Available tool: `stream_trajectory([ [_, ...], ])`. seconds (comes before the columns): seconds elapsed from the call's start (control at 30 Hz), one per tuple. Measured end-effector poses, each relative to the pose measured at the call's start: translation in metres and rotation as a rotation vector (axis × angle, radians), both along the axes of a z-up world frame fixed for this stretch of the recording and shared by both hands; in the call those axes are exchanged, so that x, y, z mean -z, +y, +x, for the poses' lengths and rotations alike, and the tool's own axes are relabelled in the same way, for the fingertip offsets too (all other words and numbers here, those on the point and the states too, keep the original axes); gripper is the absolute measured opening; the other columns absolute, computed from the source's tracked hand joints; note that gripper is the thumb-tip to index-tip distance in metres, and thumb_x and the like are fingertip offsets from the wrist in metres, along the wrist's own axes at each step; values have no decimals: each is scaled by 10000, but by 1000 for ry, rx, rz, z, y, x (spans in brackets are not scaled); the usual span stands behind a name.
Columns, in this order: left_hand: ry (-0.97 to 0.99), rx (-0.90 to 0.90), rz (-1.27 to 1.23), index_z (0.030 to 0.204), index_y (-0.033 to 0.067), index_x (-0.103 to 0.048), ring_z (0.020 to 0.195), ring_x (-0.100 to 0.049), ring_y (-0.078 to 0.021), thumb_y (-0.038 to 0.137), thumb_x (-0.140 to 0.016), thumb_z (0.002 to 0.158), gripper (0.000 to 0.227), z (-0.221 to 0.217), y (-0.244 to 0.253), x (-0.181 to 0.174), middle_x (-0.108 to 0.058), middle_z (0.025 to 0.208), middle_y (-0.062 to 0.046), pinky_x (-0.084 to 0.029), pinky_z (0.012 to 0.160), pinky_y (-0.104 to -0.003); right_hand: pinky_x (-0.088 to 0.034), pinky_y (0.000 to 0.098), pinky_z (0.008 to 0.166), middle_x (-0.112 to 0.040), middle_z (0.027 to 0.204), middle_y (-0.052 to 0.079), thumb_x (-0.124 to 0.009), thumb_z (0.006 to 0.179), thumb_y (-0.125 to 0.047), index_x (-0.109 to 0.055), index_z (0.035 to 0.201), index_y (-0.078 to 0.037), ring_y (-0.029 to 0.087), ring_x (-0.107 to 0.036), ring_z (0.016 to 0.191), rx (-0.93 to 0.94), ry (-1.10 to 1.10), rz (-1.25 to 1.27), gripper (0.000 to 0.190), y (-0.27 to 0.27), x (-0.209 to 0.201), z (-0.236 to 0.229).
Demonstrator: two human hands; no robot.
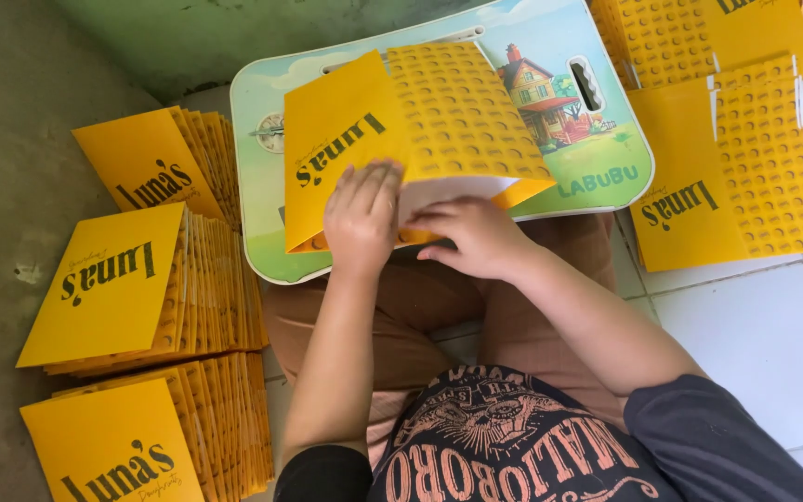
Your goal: Folding and assembling yellow paper bags on a small portable table.
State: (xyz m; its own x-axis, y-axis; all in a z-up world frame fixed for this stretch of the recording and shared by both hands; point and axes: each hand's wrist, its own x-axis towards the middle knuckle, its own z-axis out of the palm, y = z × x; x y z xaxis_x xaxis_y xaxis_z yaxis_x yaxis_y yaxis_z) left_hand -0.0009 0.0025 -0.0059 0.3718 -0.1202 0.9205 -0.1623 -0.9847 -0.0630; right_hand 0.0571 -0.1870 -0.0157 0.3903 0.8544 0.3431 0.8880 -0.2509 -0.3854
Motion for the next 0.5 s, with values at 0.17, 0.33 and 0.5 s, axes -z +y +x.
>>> stream_trajectory([
  [0.17,72,239,-7,1022,123,-760,1004,-725,-244,194,-723,977,92,-10,-3,46,-752,985,-37,-471,1076,-508,-576,402,825,-722,1063,27,-826,864,-283,-775,1088,-187,269,-705,960,-62,-102,464,249,-14,-8,-3],
  [0.33,111,213,-62,1040,194,-762,1099,-679,-220,217,-702,997,77,-7,9,74,-756,1054,29,-342,1134,-584,-436,616,1042,-533,1491,142,-851,716,-343,-572,1456,-246,428,-556,1317,176,-200,11,796,-35,-6,13],
  [0.5,-96,-106,-478,1017,190,-740,1335,-456,-411,210,-731,970,52,-5,-8,88,-531,1454,-120,-378,1123,-597,-431,725,976,-557,1475,142,-624,830,51,-576,1480,-246,491,-504,1339,278,-133,44,716,-28,50,29],
])
